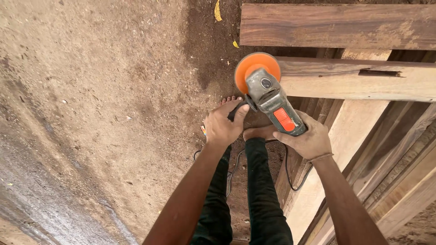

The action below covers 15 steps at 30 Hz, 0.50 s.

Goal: Sanding the surface of a wooden frame using an angle grinder with a sanding disc.

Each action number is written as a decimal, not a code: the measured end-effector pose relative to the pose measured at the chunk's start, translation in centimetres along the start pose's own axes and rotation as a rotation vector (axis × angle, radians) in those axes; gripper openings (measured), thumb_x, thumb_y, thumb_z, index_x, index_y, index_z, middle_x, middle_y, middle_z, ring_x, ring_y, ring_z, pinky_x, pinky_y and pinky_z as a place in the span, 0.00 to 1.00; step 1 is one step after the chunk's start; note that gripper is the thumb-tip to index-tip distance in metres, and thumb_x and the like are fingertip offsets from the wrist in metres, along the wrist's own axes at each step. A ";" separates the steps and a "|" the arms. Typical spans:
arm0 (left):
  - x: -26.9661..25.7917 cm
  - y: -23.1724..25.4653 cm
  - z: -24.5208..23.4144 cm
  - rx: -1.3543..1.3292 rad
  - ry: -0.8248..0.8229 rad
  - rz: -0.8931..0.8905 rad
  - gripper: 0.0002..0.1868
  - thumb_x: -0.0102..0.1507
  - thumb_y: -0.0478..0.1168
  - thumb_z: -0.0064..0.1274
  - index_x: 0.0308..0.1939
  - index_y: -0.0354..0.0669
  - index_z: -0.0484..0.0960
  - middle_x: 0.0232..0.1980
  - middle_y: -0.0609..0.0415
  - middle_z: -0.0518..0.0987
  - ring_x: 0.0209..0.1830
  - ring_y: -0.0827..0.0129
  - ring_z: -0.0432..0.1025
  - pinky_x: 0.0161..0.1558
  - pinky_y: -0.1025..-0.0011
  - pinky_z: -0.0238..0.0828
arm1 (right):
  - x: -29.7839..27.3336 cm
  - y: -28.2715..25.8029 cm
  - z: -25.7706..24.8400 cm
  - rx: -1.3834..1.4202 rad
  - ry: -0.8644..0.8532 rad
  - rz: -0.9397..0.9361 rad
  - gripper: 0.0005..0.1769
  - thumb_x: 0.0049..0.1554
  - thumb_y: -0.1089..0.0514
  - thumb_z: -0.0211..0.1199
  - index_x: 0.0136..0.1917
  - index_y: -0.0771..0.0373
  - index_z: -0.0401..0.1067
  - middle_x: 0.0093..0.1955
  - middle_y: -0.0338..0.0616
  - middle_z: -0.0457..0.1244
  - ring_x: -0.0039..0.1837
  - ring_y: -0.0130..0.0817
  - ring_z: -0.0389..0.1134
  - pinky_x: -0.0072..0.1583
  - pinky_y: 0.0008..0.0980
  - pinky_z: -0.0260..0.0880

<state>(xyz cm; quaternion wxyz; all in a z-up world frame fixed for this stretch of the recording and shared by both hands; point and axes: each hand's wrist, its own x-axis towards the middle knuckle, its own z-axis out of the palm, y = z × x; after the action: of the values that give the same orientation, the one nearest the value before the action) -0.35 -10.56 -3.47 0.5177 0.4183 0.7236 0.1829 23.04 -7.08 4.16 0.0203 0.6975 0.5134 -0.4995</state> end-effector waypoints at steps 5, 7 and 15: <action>0.0 2.4 3.4 0.268 0.146 0.269 0.23 0.67 0.64 0.53 0.49 0.53 0.88 0.54 0.39 0.84 0.61 0.42 0.75 0.65 0.51 0.66 | -1.6 3.6 -2.4 -0.015 0.071 0.017 0.45 0.40 0.47 0.82 0.66 0.69 0.72 0.55 0.48 0.71 0.55 0.32 0.74 0.57 0.31 0.75; 0.0 5.9 4.1 0.236 0.138 0.230 0.21 0.63 0.63 0.53 0.45 0.56 0.89 0.42 0.50 0.87 0.51 0.45 0.79 0.53 0.52 0.71 | -2.6 5.4 -3.9 0.095 0.130 0.163 0.40 0.42 0.48 0.80 0.64 0.67 0.74 0.52 0.45 0.72 0.51 0.30 0.73 0.54 0.30 0.75; 2.1 11.9 8.9 0.120 -0.358 0.160 0.22 0.65 0.65 0.46 0.45 0.57 0.86 0.40 0.56 0.86 0.42 0.59 0.81 0.46 0.58 0.75 | -6.6 12.9 -5.3 0.120 0.297 0.331 0.30 0.48 0.49 0.79 0.59 0.64 0.76 0.50 0.44 0.71 0.48 0.31 0.73 0.52 0.34 0.76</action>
<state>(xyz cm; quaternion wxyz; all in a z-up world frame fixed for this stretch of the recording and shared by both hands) 12.40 -3.48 0.01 0.5960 0.5304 0.5941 0.1025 36.31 -14.87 5.29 -0.0154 0.8381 0.3588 -0.4106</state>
